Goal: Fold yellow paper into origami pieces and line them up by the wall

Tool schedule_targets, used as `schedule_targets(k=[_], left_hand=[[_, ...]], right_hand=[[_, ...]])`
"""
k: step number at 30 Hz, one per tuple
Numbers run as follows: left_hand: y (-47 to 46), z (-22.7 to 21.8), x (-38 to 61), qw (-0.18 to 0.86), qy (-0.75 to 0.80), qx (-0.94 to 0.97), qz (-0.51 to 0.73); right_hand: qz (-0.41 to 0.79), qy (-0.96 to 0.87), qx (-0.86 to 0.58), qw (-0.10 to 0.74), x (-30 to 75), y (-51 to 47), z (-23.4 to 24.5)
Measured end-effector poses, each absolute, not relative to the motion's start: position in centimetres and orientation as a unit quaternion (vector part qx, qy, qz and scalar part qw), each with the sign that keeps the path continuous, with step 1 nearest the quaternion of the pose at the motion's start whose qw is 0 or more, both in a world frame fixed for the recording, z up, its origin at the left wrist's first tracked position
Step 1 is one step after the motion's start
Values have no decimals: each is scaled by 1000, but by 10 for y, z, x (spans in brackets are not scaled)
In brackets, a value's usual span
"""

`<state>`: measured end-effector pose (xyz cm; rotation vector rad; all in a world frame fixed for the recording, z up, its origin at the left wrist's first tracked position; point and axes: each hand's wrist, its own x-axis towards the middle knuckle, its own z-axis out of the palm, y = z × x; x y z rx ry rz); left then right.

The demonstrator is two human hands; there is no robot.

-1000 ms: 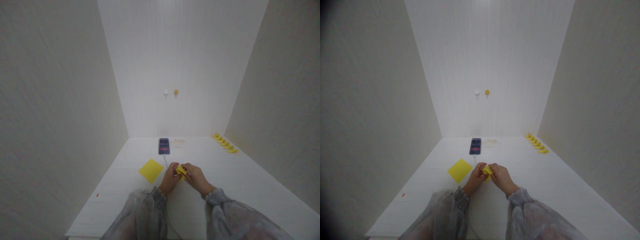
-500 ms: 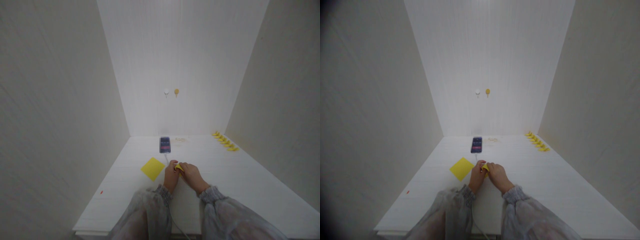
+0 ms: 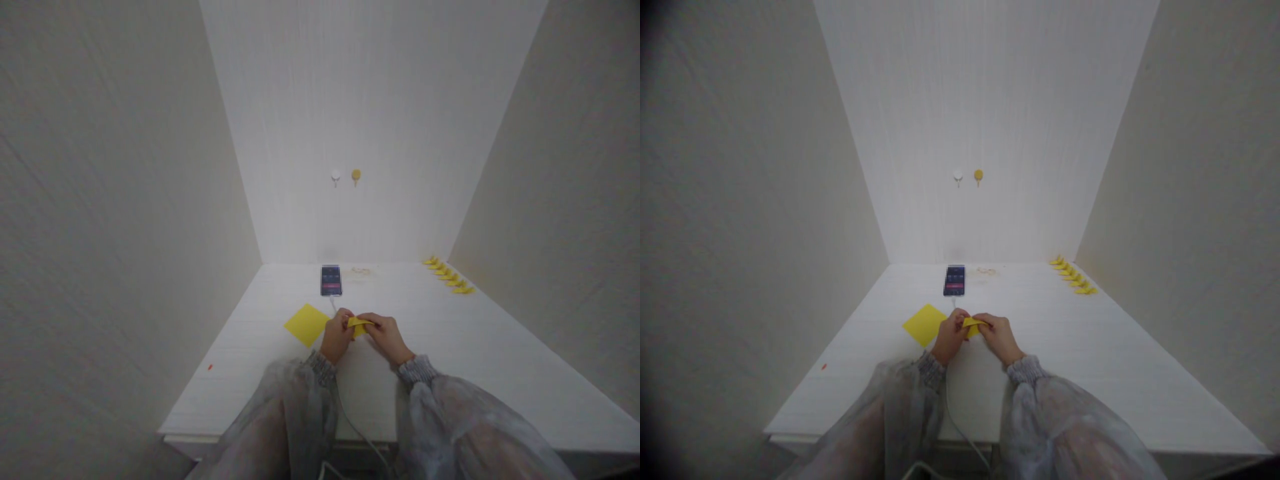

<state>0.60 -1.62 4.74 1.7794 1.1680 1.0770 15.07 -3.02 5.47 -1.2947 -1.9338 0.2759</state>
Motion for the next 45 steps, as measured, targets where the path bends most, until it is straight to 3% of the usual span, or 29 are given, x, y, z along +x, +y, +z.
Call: schedule_targets(k=[13, 21, 35, 45], left_hand=[[-14, 36, 1, 411, 419, 713, 384], [-22, 45, 5, 319, 398, 774, 375], [-28, 48, 25, 303, 419, 741, 429], [-29, 45, 28, 295, 421, 731, 449]], right_hand=[[152, -738, -528, 392, 155, -29, 44], [121, -751, -538, 364, 155, -32, 44], [46, -741, -562, 365, 152, -33, 45], [40, -740, -512, 435, 154, -33, 39]])
